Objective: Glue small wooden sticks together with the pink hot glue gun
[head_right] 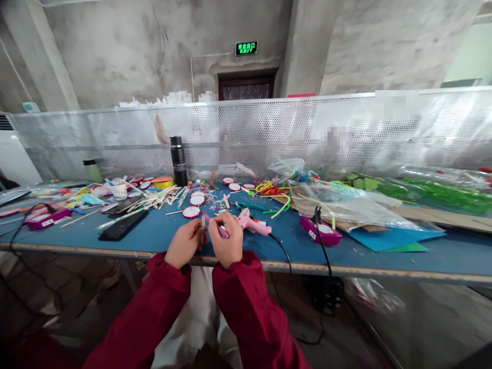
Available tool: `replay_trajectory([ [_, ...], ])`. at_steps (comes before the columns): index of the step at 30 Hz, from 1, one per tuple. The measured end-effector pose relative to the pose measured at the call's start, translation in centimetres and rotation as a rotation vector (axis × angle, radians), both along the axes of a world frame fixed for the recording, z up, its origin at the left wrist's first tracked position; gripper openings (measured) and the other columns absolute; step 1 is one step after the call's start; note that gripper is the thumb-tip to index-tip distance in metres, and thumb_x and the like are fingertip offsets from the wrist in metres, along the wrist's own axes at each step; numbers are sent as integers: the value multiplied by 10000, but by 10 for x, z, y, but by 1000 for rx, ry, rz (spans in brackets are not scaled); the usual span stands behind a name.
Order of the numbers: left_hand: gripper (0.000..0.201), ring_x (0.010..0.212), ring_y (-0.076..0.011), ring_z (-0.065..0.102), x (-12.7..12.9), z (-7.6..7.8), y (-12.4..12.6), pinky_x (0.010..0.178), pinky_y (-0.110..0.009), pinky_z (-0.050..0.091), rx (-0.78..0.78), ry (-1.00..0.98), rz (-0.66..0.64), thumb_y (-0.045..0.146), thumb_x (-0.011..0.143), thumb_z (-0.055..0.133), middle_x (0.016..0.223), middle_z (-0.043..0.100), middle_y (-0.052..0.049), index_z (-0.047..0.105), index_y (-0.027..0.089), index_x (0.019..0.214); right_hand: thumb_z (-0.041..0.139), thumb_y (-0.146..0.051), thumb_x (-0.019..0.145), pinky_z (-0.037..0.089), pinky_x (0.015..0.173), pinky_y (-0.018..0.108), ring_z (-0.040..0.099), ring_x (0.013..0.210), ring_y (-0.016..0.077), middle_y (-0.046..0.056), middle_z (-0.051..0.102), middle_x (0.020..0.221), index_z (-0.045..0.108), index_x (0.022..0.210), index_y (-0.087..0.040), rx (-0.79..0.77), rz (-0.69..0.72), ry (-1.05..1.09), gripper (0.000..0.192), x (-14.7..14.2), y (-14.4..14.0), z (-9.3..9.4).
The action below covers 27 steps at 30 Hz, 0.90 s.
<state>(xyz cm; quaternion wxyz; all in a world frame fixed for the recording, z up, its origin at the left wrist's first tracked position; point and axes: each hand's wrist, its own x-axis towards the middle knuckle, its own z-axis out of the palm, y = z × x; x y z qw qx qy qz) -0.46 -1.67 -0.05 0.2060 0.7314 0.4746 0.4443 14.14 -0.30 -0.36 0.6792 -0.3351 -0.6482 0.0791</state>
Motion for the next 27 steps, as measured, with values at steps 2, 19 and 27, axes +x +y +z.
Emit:
replay_trajectory([
  [2,183,523,-151,599,0,1,-1,586,-272,415,-2,10,1,243,1006,438,702,689,12,545,225,858,571,-224,915,455,717,323,557,699,170,-22,597,691,530,698,-240,7,-4,0,221,0,0,1],
  [19,170,522,-147,600,0,1,-1,588,-271,416,-14,24,9,234,1005,432,720,702,10,571,219,910,582,-238,914,450,704,338,542,681,177,-25,579,672,507,686,-248,9,-1,3,240,0,-1,2],
  [27,170,518,-144,592,0,2,-2,585,-269,405,-11,33,20,219,999,439,709,696,14,550,222,870,573,-224,911,457,716,341,548,688,178,-22,593,680,518,693,-246,9,-1,-2,226,0,-1,1],
])
